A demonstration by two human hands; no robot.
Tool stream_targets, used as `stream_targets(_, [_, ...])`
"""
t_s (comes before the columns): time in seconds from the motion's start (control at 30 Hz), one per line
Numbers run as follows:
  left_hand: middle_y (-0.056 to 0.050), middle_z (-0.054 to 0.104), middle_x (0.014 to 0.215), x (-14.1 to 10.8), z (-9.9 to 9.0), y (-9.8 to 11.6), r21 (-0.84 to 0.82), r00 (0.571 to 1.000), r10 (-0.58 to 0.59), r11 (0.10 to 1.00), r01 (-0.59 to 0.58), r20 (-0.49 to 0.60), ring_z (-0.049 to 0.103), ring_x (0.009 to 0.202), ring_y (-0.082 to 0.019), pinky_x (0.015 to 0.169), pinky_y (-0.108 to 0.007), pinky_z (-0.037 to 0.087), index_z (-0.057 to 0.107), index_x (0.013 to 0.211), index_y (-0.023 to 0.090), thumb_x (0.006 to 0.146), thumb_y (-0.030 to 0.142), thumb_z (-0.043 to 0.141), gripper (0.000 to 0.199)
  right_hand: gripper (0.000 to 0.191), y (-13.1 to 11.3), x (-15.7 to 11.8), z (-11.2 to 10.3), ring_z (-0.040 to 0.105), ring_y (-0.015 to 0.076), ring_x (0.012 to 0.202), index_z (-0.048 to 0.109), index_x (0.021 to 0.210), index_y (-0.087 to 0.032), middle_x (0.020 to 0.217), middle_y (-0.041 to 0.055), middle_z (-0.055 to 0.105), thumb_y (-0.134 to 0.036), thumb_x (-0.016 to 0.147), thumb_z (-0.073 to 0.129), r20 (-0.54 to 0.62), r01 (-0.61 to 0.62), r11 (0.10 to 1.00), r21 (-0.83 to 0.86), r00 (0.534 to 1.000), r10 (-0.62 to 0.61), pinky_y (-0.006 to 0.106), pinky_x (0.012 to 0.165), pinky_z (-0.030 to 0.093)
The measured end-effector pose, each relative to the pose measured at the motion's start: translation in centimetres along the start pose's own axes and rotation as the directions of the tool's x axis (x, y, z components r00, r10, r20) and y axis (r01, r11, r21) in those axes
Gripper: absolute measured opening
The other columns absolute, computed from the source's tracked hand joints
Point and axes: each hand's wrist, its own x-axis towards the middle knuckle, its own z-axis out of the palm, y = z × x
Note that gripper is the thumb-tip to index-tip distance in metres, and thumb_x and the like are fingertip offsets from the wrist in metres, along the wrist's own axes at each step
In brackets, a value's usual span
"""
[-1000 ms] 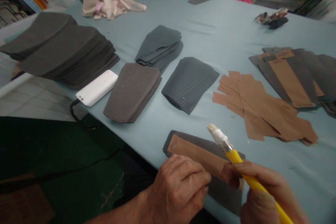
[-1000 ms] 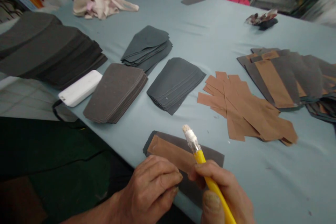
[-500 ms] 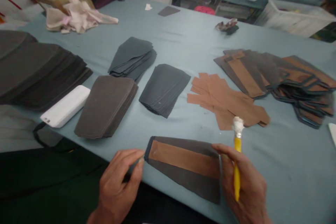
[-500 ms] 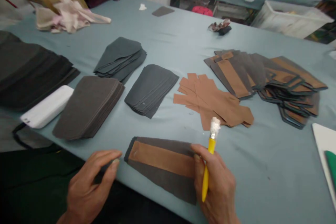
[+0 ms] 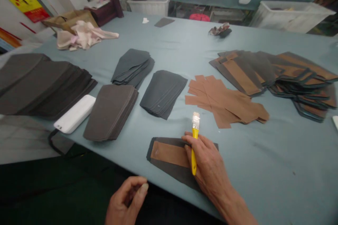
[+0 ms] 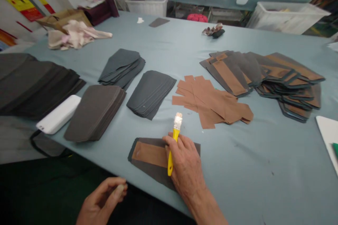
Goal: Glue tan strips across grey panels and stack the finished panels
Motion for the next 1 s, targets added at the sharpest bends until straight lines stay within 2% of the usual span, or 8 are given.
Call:
stream_targets(0.17, [-0.008,0.081,0.097,-0.2,-0.2,-0.1,-0.141,0.984,-0.068,0.986,0.092,0.165,0.077,0.092,-0.022,0.083,-0.028,0.063,0.077,0.1,0.019,0.087,0.064,0.077,0.047,0.027,-0.6,-1.0,-0.1,0.071,0.0271,0.114,0.062,0.126,-0.024,0.125,0.0094,0.077,-0.012,0.104,0.052,0.011,0.07,0.994,0.085,0.997,-0.071,0.046,0.095,0.06])
stream_targets(0.27, [-0.01,0.08,0.105,-0.6,-0.1,0.1,-0.24,0.957,-0.126,0.952,0.191,0.262,0.076,0.102,-0.024,0.091,-0.031,0.061,0.077,0.109,0.019,0.09,0.068,0.073,0.053,0.028,-1.2,-1.6,-0.3,0.071,0.0256,0.113,0.062,0.124,-0.024,0.125,0.0089,0.077,-0.009,0.102,0.053,0.001,0.128,0.985,0.118,0.992,-0.129,0.044,0.094,0.06])
stream_targets(0.4, [-0.009,0.08,0.108,-1.0,0.0,0.7,-0.348,0.935,-0.195,0.889,0.296,0.295,0.074,0.097,-0.023,0.087,-0.032,0.061,0.077,0.115,0.018,0.09,0.07,0.072,0.058,0.026,-1.9,-2.4,-0.7,0.071,0.0243,0.111,0.061,0.122,-0.023,0.124,0.0085,0.078,-0.008,0.103,0.053,0.016,0.176,0.972,0.156,0.983,-0.18,0.043,0.095,0.059])
stream_targets(0.57, [-0.009,0.081,0.101,-1.2,0.3,2.7,-0.368,0.91,-0.166,0.875,0.313,0.38,0.075,0.092,-0.026,0.088,-0.038,0.062,0.078,0.122,0.017,0.088,0.063,0.076,0.057,0.025,-2.8,-2.8,-0.9,0.071,0.0241,0.107,0.06,0.12,-0.023,0.123,0.0085,0.078,-0.008,0.103,0.051,0.057,0.215,0.961,0.176,0.972,-0.228,0.043,0.095,0.059])
stream_targets(0.63, [-0.009,0.082,0.1,-1.1,0.6,3.9,-0.343,0.91,-0.163,0.889,0.303,0.382,0.076,0.097,-0.03,0.093,-0.043,0.062,0.079,0.122,0.018,0.088,0.062,0.077,0.056,0.025,-2.9,-2.6,-1.1,0.072,0.0232,0.105,0.06,0.119,-0.024,0.123,0.0085,0.078,-0.007,0.103,0.05,0.05,0.213,0.958,0.191,0.973,-0.226,0.042,0.094,0.06])
stream_targets(0.8, [-0.007,0.083,0.104,-0.1,1.3,6.1,-0.262,0.952,-0.094,0.949,0.174,0.291,0.075,0.11,-0.033,0.104,-0.047,0.06,0.081,0.118,0.022,0.089,0.063,0.074,0.052,0.02,-1.8,-1.6,-2.5,0.075,0.0227,0.106,0.061,0.116,-0.024,0.123,0.0102,0.078,-0.01,0.103,0.054,-0.04,0.166,0.969,0.184,0.986,-0.162,0.04,0.092,0.062])
stream_targets(0.9, [-0.006,0.083,0.112,1.2,1.1,6.6,-0.169,0.957,-0.045,0.981,0.096,0.287,0.075,0.112,-0.033,0.108,-0.045,0.057,0.081,0.12,0.023,0.09,0.065,0.071,0.052,0.019,-0.1,-1.3,-3.8,0.076,0.024,0.112,0.061,0.118,-0.025,0.125,0.0116,0.078,-0.014,0.102,0.058,-0.138,0.083,0.984,0.155,0.989,-0.061,0.041,0.093,0.063])
stream_targets(1.0, [-0.006,0.083,0.112,2.6,1.1,6.8,-0.044,0.965,0.01,0.999,0.002,0.262,0.076,0.11,-0.034,0.106,-0.044,0.058,0.083,0.113,0.024,0.087,0.066,0.074,0.051,0.017,1.7,-1.6,-4.7,0.077,0.0239,0.109,0.063,0.116,-0.026,0.122,0.0097,0.079,-0.023,0.099,0.066,-0.155,-0.028,0.985,0.171,0.986,0.055,0.039,0.091,0.064])
